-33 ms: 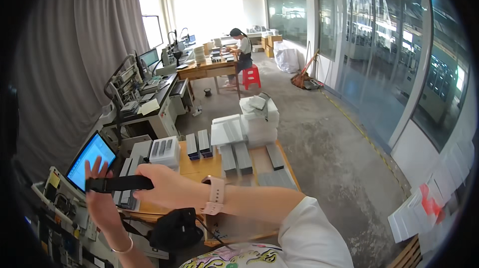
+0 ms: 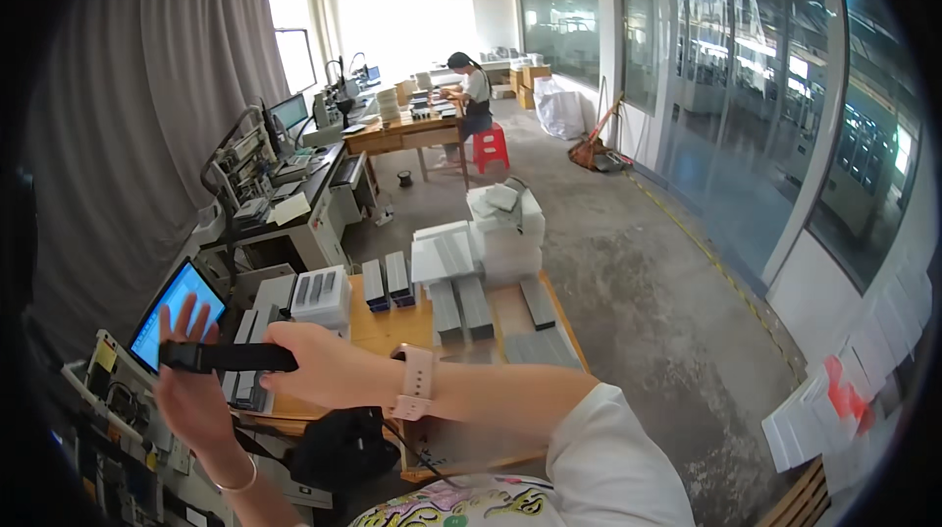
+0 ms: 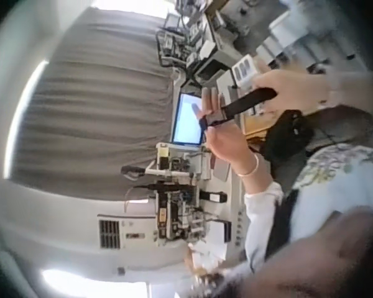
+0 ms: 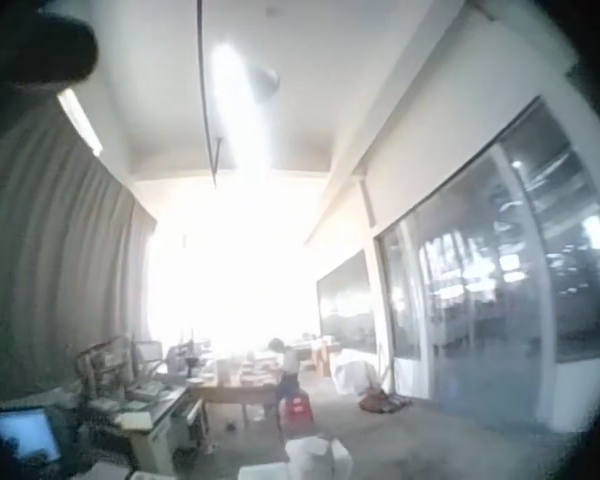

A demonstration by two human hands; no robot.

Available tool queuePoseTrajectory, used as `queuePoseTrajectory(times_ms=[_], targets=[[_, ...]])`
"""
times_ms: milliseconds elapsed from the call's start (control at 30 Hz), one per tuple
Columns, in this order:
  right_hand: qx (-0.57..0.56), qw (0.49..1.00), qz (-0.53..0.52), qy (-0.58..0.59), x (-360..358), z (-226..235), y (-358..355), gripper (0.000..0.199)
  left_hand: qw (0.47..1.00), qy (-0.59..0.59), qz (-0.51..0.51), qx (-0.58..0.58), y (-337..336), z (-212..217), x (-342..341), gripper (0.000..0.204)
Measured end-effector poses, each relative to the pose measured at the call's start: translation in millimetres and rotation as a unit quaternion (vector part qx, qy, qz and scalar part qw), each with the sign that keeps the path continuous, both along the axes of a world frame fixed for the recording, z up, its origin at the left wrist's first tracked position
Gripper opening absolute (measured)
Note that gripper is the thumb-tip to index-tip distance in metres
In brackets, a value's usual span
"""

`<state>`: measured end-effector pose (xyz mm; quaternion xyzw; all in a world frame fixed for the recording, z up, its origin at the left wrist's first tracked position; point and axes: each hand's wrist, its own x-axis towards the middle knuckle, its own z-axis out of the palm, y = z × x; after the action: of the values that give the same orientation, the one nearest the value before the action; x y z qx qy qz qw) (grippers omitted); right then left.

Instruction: The person organizes rectangular panels on a table, retrieves and handles a strap bag from a drawer, gathers stacks of the rectangular panels, and carries them to another table in the room.

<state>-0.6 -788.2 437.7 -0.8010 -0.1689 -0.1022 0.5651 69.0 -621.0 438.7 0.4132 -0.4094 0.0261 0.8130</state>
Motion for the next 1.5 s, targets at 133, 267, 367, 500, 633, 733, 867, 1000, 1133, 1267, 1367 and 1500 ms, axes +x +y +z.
queuePoseTrajectory(times_ms=[133, 267, 367, 500, 633, 733, 867, 1000, 1133, 1267, 1367, 1500], targets=[[0.026, 0.998, 0.032, -0.048, 22.9, -34.5, 14.8, 0.028, 0.948, 0.158, -0.232, -0.151, -16.7, 35.5, 5.5, 0.058], [0.01, 0.989, -0.04, -0.142, -2.6, -43.5, -29.4, 0.043, 0.946, 0.236, -0.185, -0.122, -26.7, 64.1, 58.9, 0.046], [0.157, 0.985, -0.031, 0.07, -43.7, -63.2, -81.4, 0.038, 0.958, 0.256, -0.066, -0.109, -33.9, 108.6, 79.3, 0.039], [0.292, 0.921, -0.176, 0.189, -122.6, -121.5, -154.6, 0.03, 0.98, 0.154, -0.125, 0.015, -52.5, 153.8, 89.5, 0.033], [0.444, 0.845, -0.223, 0.199, -195.4, -165.7, -175.4, 0.027, 0.983, 0.131, -0.105, 0.077, -79.8, 183.2, 92.8, 0.041], [0.516, 0.807, -0.237, 0.163, -223.8, -179.9, -171.7, 0.027, 0.987, 0.15, -0.041, 0.051, -97.8, 207.8, 103.5, 0.041], [0.539, 0.783, -0.261, 0.167, -225.9, -197.4, -158.9, 0.028, 0.99, 0.142, 0.009, -0.021, -123.7, 223.7, 111.0, 0.038], [0.525, 0.786, -0.197, 0.26, -204.0, -214.9, -128.2, 0.03, 0.984, 0.16, 0.005, -0.084, -120.8, 232.8, 145.4, 0.037], [0.48, 0.792, -0.105, 0.363, -181.1, -215.7, -107.7, 0.035, 0.991, 0.091, 0.047, -0.087, -123.7, 187.2, 98.5, 0.035], [0.225, 0.906, -0.036, 0.357, -177.7, -227.7, -86.1, 0.04, 0.986, 0.075, 0.097, -0.116, -126.8, 184.5, 108.4, 0.032], [0.323, 0.854, -0.051, 0.405, -172.2, -219.2, -72.7, 0.036, 0.985, 0.039, 0.081, -0.147, -160.8, 206.4, 118.2, 0.03], [0.338, 0.845, -0.138, 0.39, -168.0, -179.5, -73.4, 0.022, 0.96, 0.224, 0.102, -0.13, -171.0, 217.2, 83.0, 0.029]])
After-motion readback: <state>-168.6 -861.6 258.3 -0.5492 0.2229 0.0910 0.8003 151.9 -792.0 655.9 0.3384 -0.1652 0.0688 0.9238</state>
